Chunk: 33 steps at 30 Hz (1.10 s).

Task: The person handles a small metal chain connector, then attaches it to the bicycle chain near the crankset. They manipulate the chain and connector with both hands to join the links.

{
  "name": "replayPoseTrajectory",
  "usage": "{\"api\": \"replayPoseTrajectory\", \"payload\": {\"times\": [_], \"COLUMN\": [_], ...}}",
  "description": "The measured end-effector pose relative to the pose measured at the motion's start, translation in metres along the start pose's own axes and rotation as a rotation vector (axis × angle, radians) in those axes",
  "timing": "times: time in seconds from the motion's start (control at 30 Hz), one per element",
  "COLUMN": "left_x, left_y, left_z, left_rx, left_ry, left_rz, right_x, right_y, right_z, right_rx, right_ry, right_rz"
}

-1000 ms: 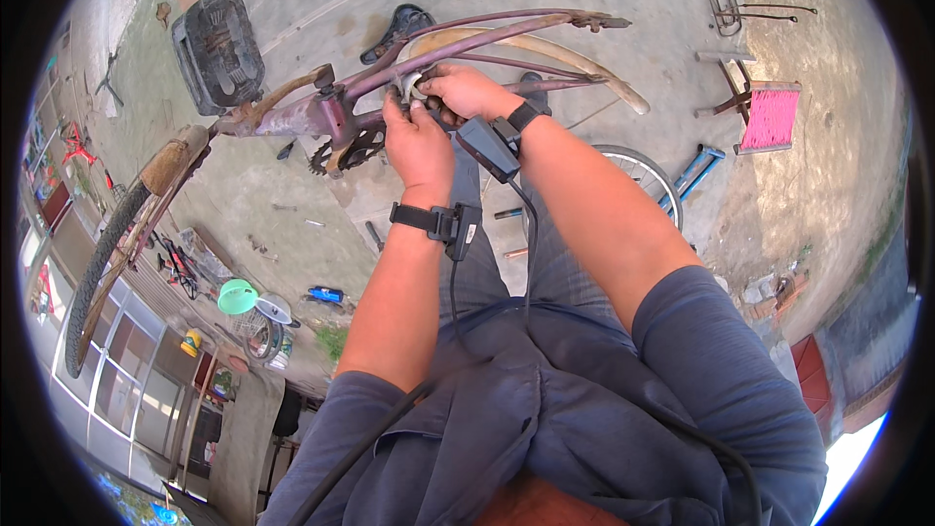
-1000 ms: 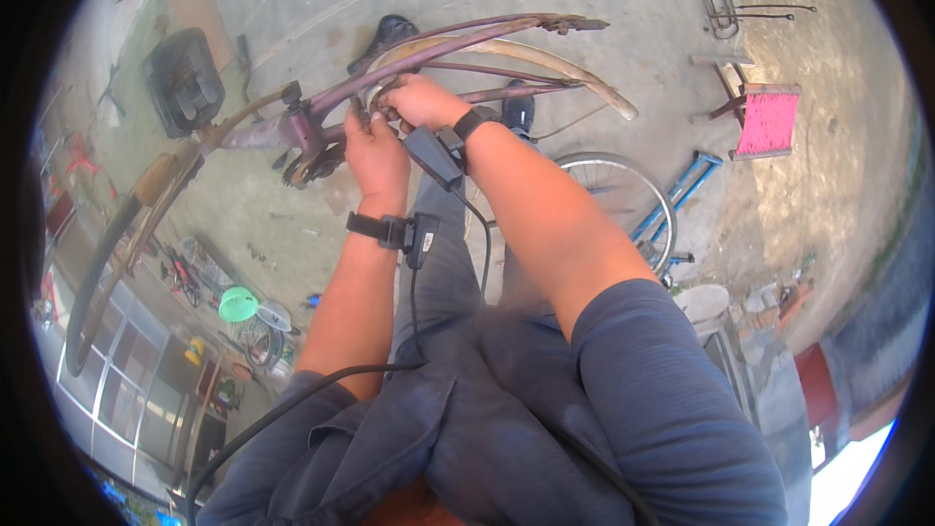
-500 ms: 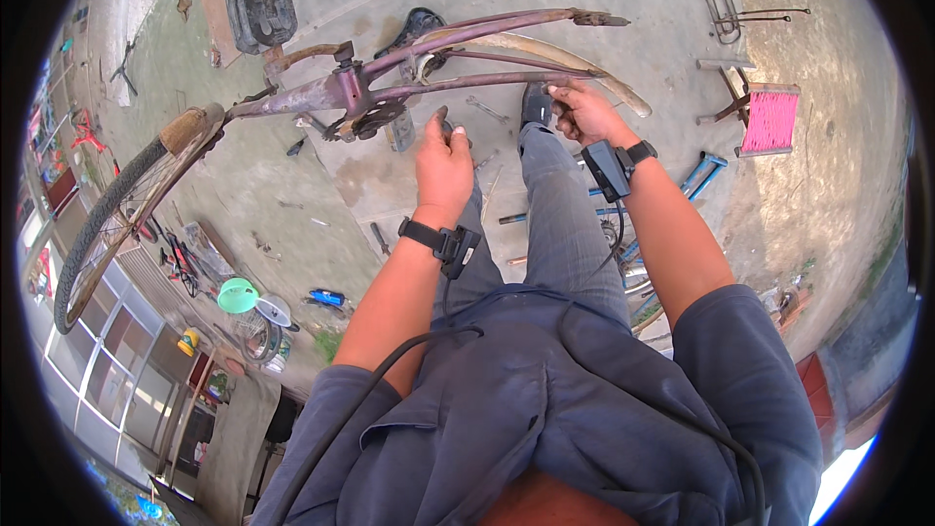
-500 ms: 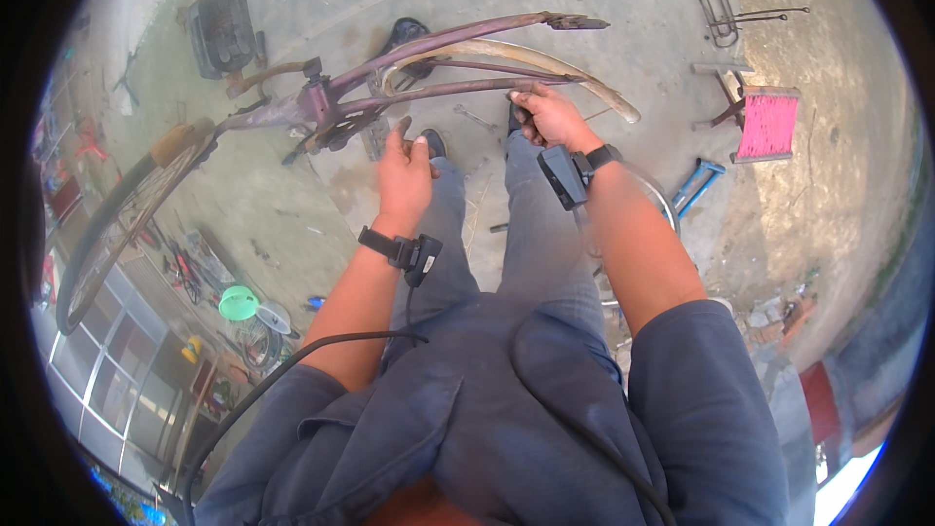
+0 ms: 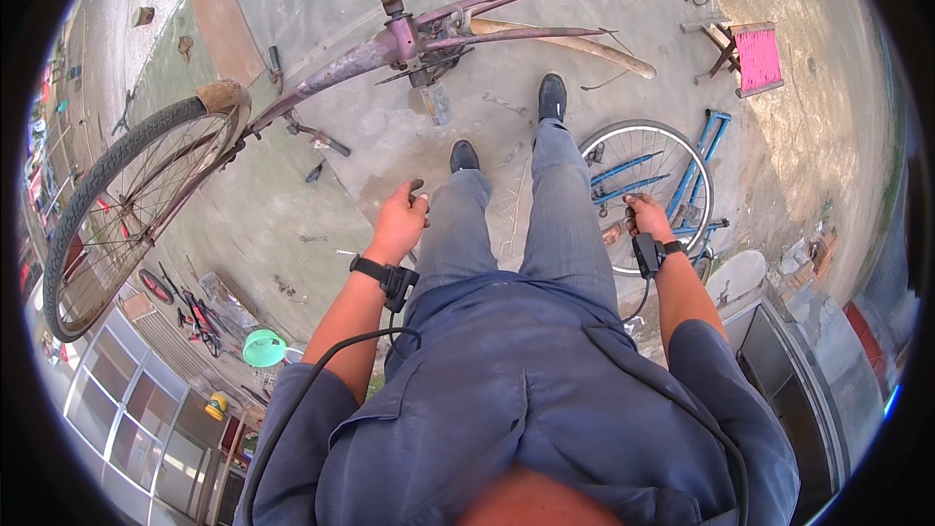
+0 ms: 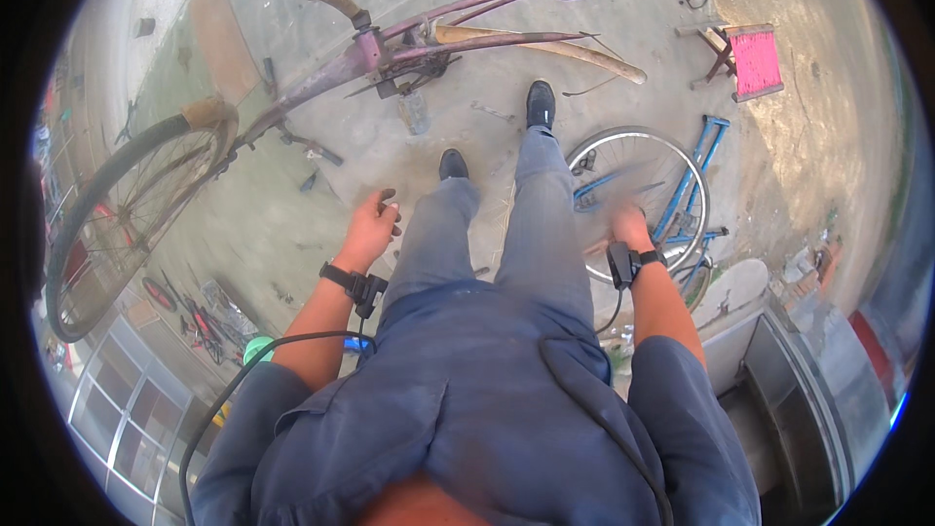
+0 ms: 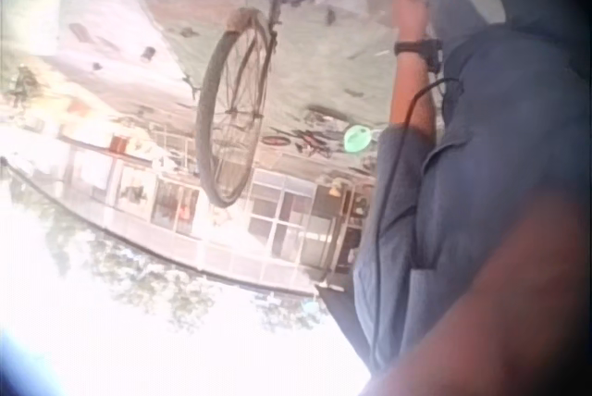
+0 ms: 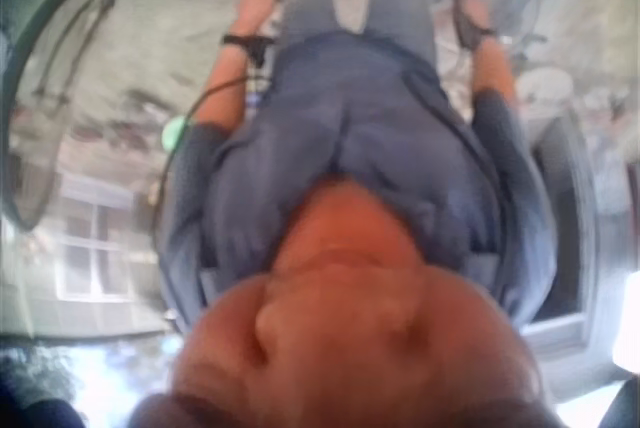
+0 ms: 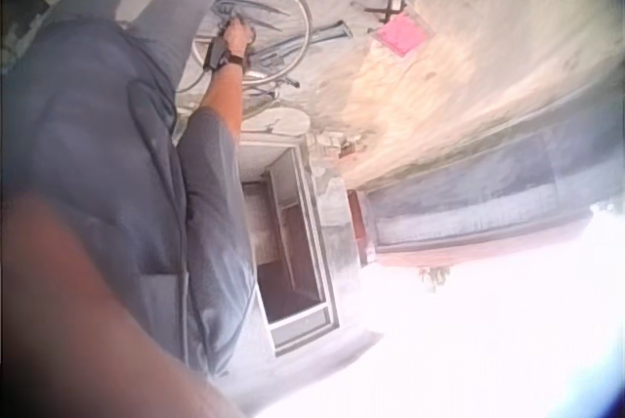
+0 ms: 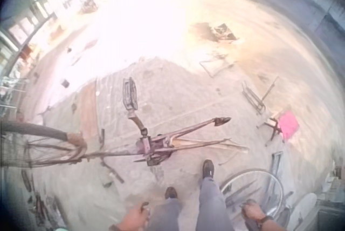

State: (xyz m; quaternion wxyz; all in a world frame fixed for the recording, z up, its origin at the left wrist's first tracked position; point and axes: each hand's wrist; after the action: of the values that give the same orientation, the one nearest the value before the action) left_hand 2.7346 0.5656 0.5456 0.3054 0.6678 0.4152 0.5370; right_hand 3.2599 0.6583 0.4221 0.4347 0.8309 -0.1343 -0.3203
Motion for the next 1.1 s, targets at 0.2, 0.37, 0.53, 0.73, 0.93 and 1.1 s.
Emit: {"api": "replayPoseTrajectory", "payload": {"times": [0.2, 0.37, 0.53, 0.73, 0.93, 1.1], "left_x": [-0.049, -0.062, -0.062, -0.053, -0.053, -0.051], "left_y": [0.045, 0.061, 0.068, 0.083, 0.093, 0.096], "left_z": [-0.034, -0.021, 0.012, 0.071, 0.117, 0.136], "left_rx": [0.029, -0.017, -0.078, -0.107, -0.123, -0.142], "left_ry": [-0.121, -0.205, -0.267, -0.311, -0.289, -0.386], "left_rz": [-0.028, -0.053, -0.056, -0.066, -0.060, -0.012], "right_x": [-0.024, -0.058, -0.043, 0.031, 0.103, 0.129], "right_y": [0.070, 0.094, 0.115, 0.146, 0.165, 0.169], "right_z": [0.066, 0.082, 0.093, 0.085, 0.074, 0.074], "right_rx": [-0.148, -0.119, -0.099, -0.083, -0.029, -0.009], "right_ry": [0.148, -0.285, -0.519, -0.607, -0.634, -0.649], "right_rz": [0.058, 0.292, 0.291, 0.364, 0.397, 0.408]}}
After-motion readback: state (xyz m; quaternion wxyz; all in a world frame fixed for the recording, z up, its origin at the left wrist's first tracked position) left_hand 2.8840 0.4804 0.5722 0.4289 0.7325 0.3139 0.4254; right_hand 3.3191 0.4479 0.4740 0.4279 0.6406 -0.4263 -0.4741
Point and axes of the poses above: each hand's wrist, its own y-axis away from the middle knuckle, its own z-axis out of the palm, x = y × z, and after that the axes turned 6 degrees about y, right-handed
